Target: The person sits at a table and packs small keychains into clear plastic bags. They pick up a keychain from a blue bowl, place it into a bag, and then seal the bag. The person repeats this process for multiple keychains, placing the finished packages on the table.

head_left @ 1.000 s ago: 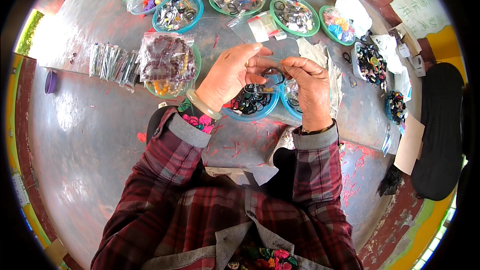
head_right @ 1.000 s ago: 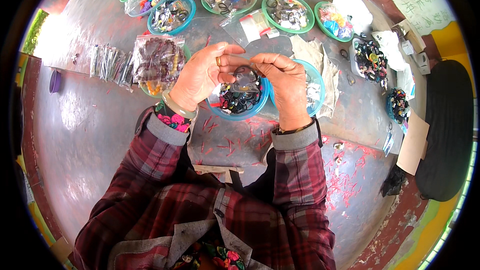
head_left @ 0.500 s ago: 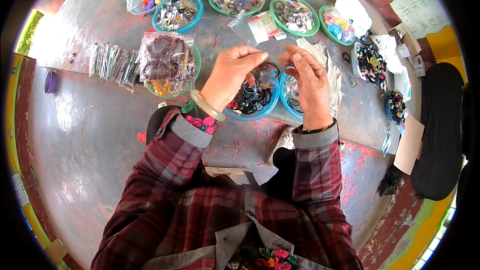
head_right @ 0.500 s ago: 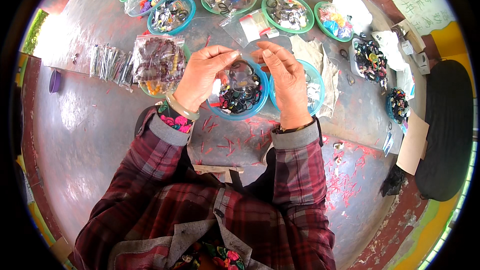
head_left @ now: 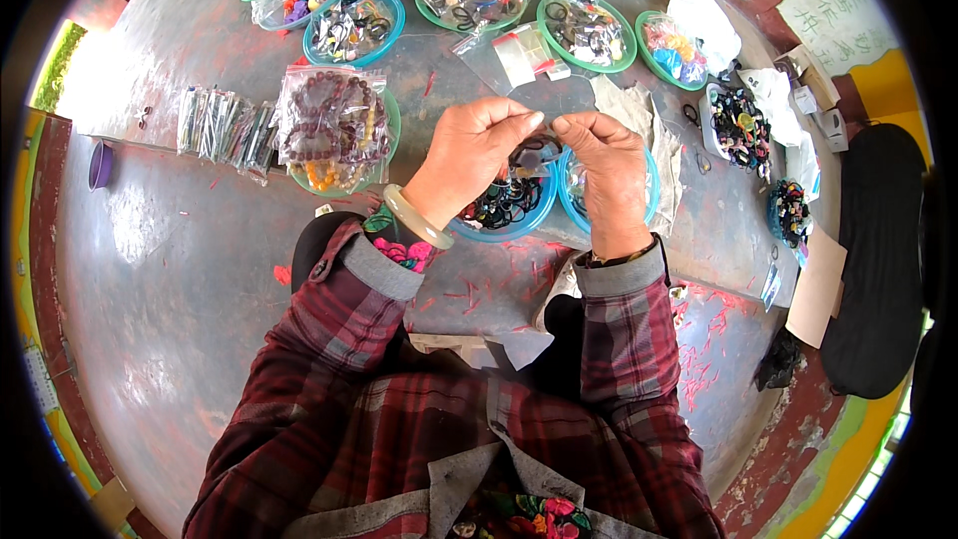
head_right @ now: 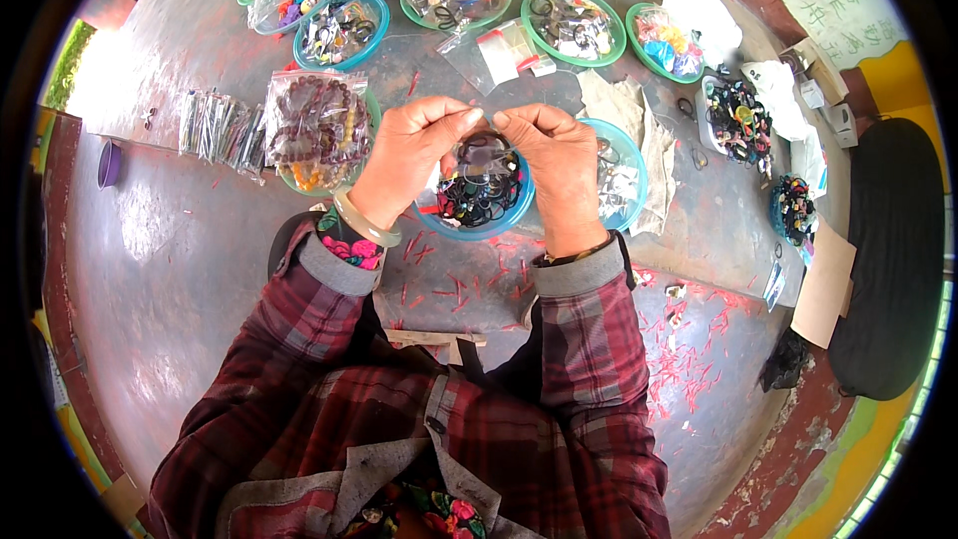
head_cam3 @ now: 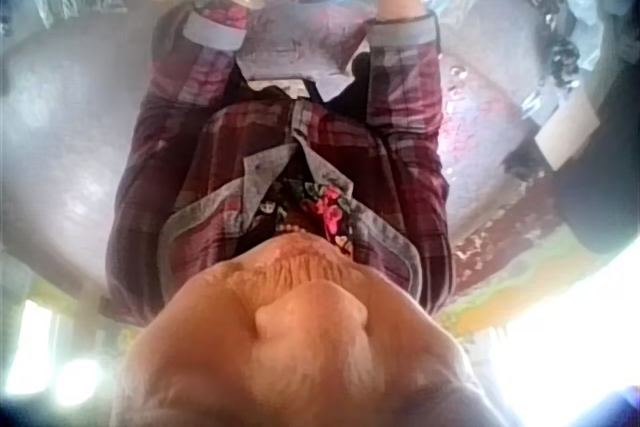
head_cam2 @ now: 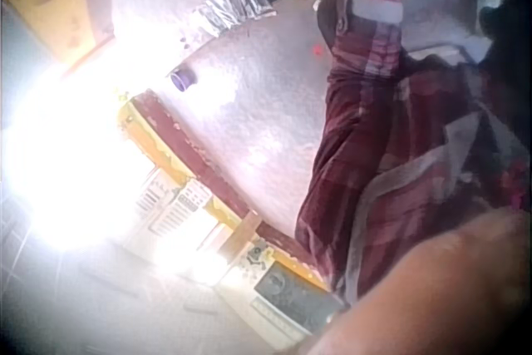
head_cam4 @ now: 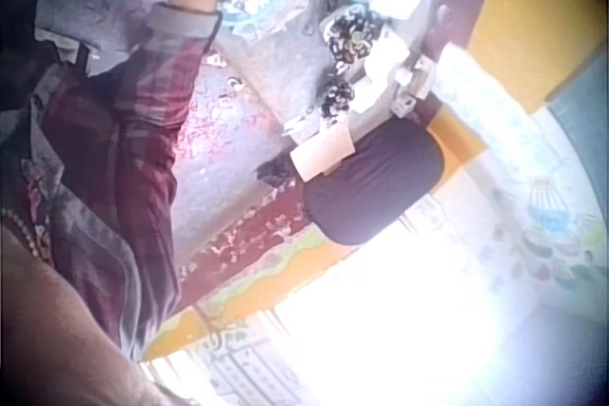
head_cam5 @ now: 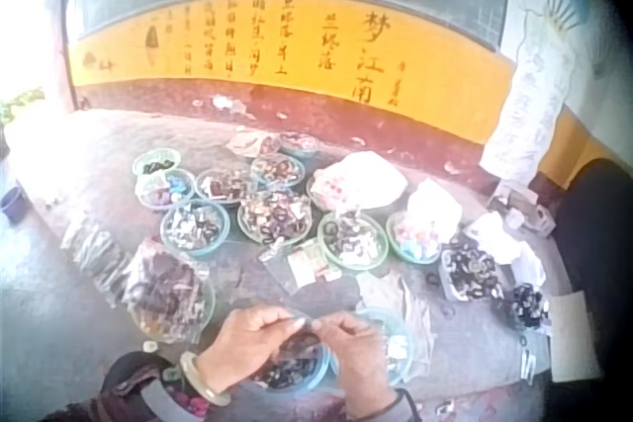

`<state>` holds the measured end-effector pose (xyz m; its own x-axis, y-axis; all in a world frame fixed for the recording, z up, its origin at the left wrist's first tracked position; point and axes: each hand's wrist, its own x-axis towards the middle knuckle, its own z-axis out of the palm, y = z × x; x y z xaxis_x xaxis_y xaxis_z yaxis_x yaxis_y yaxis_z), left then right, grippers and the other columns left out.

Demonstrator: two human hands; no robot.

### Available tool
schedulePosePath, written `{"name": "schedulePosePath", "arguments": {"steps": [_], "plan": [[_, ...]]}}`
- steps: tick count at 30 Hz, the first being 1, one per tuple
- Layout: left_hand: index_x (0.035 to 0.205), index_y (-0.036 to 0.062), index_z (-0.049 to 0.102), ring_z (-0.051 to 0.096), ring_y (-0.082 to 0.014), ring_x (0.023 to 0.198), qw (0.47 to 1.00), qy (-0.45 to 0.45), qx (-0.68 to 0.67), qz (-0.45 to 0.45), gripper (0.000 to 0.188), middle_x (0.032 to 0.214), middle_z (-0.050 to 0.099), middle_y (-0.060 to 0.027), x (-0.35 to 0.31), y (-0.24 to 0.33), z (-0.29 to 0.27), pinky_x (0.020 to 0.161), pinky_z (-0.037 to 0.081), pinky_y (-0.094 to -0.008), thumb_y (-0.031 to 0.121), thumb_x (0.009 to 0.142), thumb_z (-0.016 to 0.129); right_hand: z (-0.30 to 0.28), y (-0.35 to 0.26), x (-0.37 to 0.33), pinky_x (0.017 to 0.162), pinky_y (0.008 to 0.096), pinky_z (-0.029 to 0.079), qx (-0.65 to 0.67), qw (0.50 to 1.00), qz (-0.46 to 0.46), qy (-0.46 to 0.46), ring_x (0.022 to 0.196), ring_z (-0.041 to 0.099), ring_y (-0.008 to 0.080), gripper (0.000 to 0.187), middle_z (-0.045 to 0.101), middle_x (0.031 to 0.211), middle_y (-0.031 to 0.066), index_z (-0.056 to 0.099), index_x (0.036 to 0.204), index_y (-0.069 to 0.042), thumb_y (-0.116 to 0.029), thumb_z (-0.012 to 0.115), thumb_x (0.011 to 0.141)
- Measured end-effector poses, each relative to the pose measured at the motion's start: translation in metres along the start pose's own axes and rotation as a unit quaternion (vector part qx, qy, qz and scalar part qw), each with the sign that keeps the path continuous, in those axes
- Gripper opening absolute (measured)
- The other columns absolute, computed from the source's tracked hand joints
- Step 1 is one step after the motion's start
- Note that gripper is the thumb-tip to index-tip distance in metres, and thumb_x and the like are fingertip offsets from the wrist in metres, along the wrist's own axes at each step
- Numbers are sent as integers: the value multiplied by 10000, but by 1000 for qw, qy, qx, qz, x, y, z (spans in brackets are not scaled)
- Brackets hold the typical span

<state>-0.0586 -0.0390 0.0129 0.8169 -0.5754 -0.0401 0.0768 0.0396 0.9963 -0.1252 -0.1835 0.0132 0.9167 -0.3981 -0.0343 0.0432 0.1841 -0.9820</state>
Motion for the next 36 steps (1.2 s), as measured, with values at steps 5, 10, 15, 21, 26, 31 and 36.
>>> {"name": "schedulePosePath", "arguments": {"steps": [5,10,15,21,26,31,36], "plan": [[884,-11,635,433,-25,500,999,0,6,46,180,648,556,15,-1,4,-1,441,336,-177,156,872,571,-5,0,1,596,185,405,-23,1000,-14,-8,648,509,49,111,618,709,-7,664,790,5,-97,698,763],[880,-8,635,419,-19,498,999,9,12,44,190,686,597,-4,-1,7,-6,439,328,-176,169,876,565,-6,-5,0,593,177,387,-40,999,-21,-5,645,493,39,88,608,706,-20,665,782,-6,-87,695,764],[861,-2,637,478,-37,532,991,33,109,75,196,757,649,-17,3,6,-20,468,388,-208,178,878,560,-19,-8,6,612,173,391,-13,998,-53,39,668,500,30,94,611,734,-19,658,842,-11,-65,685,770],[826,49,604,574,-299,576,912,-11,331,242,79,663,574,-159,2,-21,-10,516,446,-346,126,827,586,-4,5,3,639,312,458,-334,921,-193,-64,696,610,223,155,630,731,93,651,837,-30,-68,690,692],[810,43,596,572,-345,614,905,-29,352,238,100,683,588,-164,0,-19,-12,524,446,-387,139,826,576,-5,3,-1,602,290,442,-393,907,-125,-85,666,588,190,79,613,713,101,644,789,-9,-52,648,723],[830,12,610,535,-200,517,943,-26,286,167,181,612,553,-131,3,-17,-14,499,418,-323,192,835,590,-11,5,1,603,246,434,-291,950,-60,-102,669,568,112,75,617,721,47,613,835,7,-54,610,790],[835,-3,633,463,-45,559,988,-21,155,-13,342,629,582,-36,7,-4,-18,459,337,-228,331,868,564,-16,3,5,606,210,411,-7,998,18,-66,657,537,93,69,588,726,15,564,855,-12,-77,541,866]]}}
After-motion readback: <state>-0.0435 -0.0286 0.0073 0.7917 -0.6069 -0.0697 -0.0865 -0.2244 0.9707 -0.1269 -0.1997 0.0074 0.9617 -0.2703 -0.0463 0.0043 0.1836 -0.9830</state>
